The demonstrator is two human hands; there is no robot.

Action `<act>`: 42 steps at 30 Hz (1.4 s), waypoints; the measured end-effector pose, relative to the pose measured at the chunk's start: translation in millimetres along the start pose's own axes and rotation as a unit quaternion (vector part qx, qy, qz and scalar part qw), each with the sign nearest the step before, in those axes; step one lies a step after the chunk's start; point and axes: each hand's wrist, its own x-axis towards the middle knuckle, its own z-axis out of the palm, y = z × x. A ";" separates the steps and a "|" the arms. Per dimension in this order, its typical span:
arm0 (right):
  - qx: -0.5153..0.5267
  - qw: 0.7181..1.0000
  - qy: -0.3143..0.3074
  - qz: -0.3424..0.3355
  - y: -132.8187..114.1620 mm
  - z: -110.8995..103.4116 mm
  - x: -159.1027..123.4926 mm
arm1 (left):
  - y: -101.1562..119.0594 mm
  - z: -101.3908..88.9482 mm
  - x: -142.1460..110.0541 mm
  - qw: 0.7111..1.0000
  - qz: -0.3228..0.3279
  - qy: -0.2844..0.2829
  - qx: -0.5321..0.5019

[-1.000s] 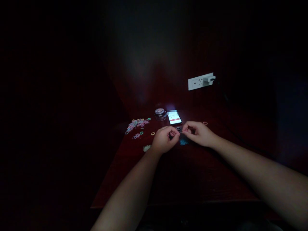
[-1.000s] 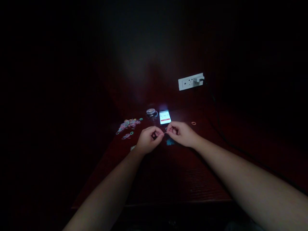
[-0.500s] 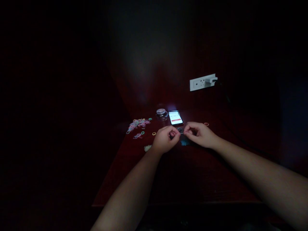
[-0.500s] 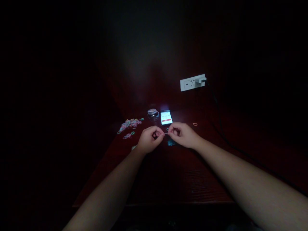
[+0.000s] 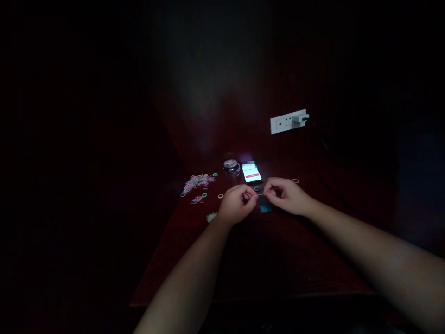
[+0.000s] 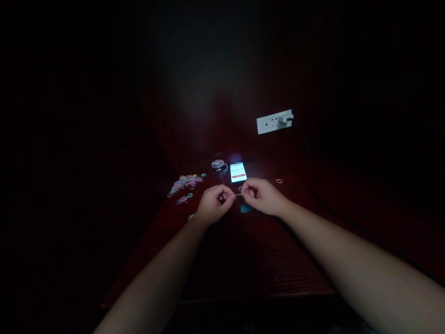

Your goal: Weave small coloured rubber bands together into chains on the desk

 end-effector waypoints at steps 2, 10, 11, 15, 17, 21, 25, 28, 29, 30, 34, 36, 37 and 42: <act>-0.001 1.000 -0.002 -0.003 1.2 -0.1 -0.1 | -1.2 0.2 0.0 1.000 -0.003 0.000 -0.002; -0.006 1.000 -0.008 0.001 -1.7 -0.4 -0.7 | -5.0 0.8 -1.1 1.000 -0.015 0.003 -0.005; -0.008 1.000 -0.007 0.001 -2.2 -0.6 -0.6 | -5.9 0.8 -1.2 1.000 -0.018 0.005 -0.007; -0.014 1.000 0.001 -0.001 -2.6 -1.1 -0.2 | -10.0 0.9 -1.3 0.999 -0.036 0.025 -0.012; -0.012 1.000 0.004 -0.002 -2.4 -0.9 -0.1 | -11.8 1.1 -1.5 0.998 -0.044 0.031 -0.017; -0.004 1.000 0.001 0.006 -2.3 0.1 -0.5 | -14.1 2.1 -2.6 0.998 -0.052 0.025 -0.030; 0.008 1.000 -0.003 0.018 -2.0 0.5 -0.9 | -15.6 2.5 -3.0 0.997 -0.055 0.024 -0.039; 0.009 1.000 0.001 0.021 -2.3 0.6 -0.8 | -16.4 2.5 -2.7 0.997 -0.063 0.033 -0.043; 0.008 1.000 0.002 0.021 -2.5 0.5 -0.7 | -16.7 2.6 -2.5 0.996 -0.069 0.034 -0.048; 0.007 1.000 0.002 0.021 -2.8 0.5 -0.6 | -17.1 2.8 -2.4 0.995 -0.076 0.035 -0.054; 0.007 1.000 -0.001 0.017 -3.7 0.2 0.2 | -18.6 3.6 -2.2 0.990 -0.101 0.048 -0.082; 0.010 1.000 0.000 0.015 -3.8 -0.2 0.2 | -18.7 3.7 -2.3 0.989 -0.105 0.053 -0.086; 0.013 1.000 -0.001 0.015 -3.8 -0.3 0.1 | -18.4 3.6 -2.5 0.990 -0.104 0.050 -0.085; 0.017 1.000 -0.004 0.025 -4.2 -0.8 -0.4 | -14.6 3.7 -3.5 0.993 -0.085 0.021 -0.079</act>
